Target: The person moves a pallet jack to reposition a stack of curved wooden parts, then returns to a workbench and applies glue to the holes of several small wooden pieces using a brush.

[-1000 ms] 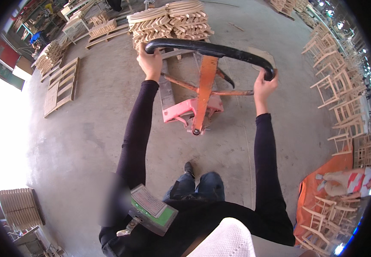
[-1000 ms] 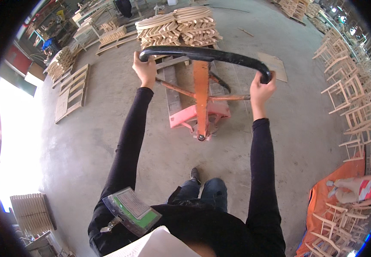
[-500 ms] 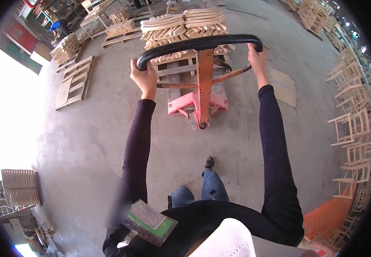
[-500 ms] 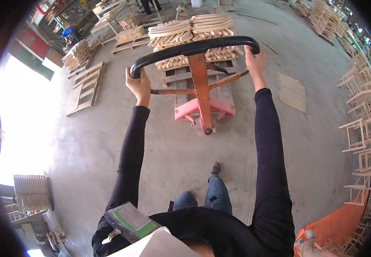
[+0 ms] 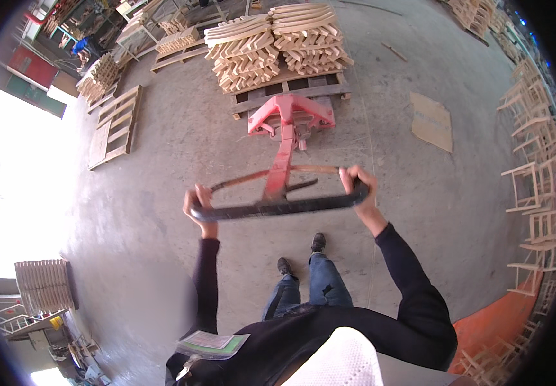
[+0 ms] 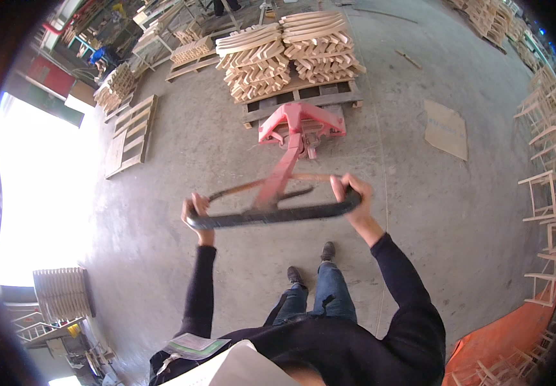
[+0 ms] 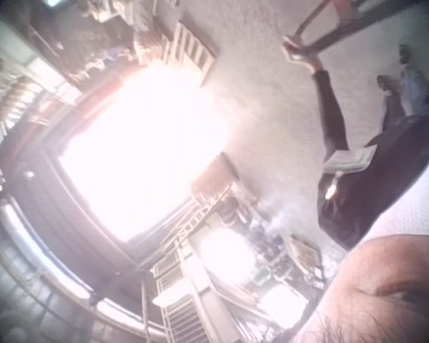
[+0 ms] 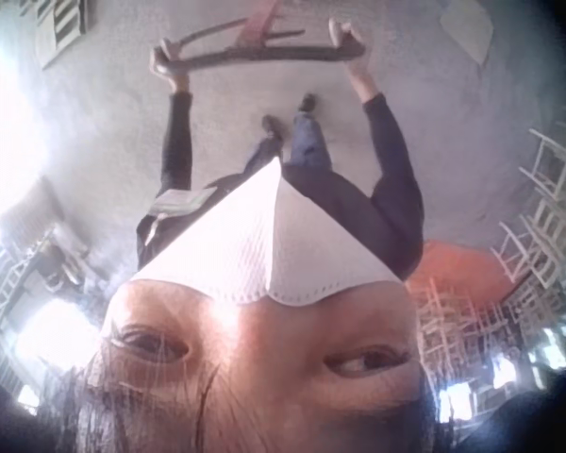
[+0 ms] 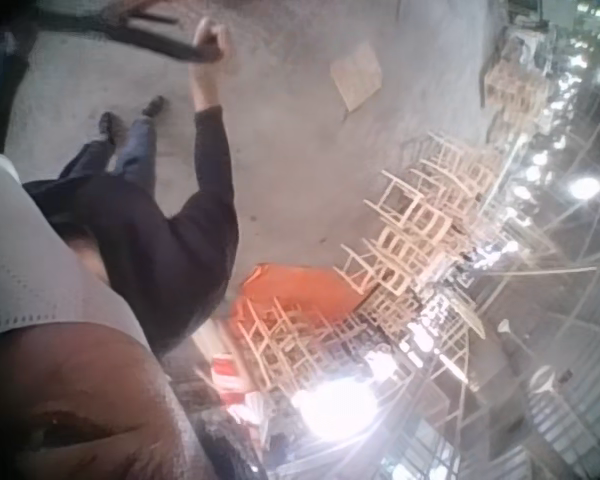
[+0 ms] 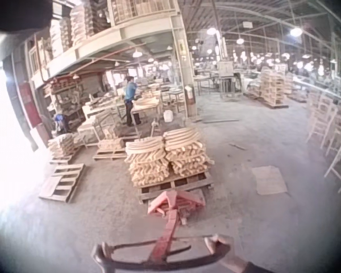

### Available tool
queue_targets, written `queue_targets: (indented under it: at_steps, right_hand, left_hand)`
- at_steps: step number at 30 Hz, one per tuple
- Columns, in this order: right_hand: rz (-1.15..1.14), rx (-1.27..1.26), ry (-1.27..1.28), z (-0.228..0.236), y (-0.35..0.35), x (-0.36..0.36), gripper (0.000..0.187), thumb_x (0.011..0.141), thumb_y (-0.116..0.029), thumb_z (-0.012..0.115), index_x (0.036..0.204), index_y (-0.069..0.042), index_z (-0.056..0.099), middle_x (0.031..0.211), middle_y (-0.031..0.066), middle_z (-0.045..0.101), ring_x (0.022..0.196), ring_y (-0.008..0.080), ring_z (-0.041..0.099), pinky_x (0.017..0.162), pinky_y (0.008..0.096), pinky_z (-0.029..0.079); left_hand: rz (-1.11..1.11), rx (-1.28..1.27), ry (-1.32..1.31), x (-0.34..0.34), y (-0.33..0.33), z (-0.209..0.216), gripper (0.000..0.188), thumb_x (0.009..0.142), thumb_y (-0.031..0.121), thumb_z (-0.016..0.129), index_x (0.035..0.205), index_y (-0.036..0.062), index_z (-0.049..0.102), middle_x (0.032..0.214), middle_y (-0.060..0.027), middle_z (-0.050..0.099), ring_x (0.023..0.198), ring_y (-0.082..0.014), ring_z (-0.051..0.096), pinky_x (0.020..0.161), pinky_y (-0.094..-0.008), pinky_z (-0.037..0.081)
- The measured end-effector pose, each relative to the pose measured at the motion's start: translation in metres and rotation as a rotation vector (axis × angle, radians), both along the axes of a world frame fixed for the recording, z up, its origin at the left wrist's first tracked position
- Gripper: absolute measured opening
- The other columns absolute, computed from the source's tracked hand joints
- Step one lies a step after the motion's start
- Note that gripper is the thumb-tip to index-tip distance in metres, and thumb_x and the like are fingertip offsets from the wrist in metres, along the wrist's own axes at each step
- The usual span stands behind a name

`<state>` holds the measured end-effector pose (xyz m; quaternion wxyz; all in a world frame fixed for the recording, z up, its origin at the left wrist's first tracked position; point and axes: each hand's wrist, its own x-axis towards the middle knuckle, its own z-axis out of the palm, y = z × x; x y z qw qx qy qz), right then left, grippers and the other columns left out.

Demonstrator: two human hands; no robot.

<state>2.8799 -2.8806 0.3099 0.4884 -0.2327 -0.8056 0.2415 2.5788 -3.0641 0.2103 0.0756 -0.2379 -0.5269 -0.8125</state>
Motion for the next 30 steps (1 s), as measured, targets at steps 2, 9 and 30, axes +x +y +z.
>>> queue_targets:
  at_steps: [2, 9, 30]
  right_hand:
    - [0.026, 0.108, -0.01, -0.026, -0.009, 0.025, 0.031, 0.08, -0.007, 0.064, 0.06, -0.006, 0.041, 0.055, 0.0062, 0.043, 0.049, 0.0136, 0.04, 0.055, 0.0266, 0.039]
    - [0.172, 0.181, -0.815, -0.122, 0.006, 0.158, 0.019, 0.067, -0.022, 0.07, 0.063, -0.008, 0.058, 0.076, 0.0112, 0.062, 0.088, 0.029, 0.061, 0.096, 0.0417, 0.038]
    - [-0.007, 0.169, -1.063, -0.126, 0.056, 0.224, 0.018, 0.046, -0.018, 0.073, 0.059, -0.014, 0.063, 0.063, 0.0077, 0.055, 0.073, 0.0277, 0.054, 0.073, 0.038, 0.042]
  left_hand:
    - [0.099, -0.251, 0.048, 0.031, -0.017, -0.035, 0.029, 0.089, 0.011, 0.057, 0.064, 0.0003, 0.047, 0.057, -0.0027, 0.052, 0.058, -0.0079, 0.049, 0.059, -0.0249, 0.045]
    - [-0.401, -1.02, 0.834, 0.137, -0.042, -0.131, 0.011, 0.066, 0.011, 0.066, 0.071, 0.0086, 0.056, 0.087, -0.0086, 0.061, 0.106, -0.0297, 0.054, 0.097, -0.0411, 0.038]
    - [-0.693, -1.186, 0.859, 0.23, 0.037, -0.114, 0.014, 0.058, 0.022, 0.066, 0.069, 0.0134, 0.062, 0.062, -0.0095, 0.056, 0.063, -0.0281, 0.056, 0.06, -0.0395, 0.045]
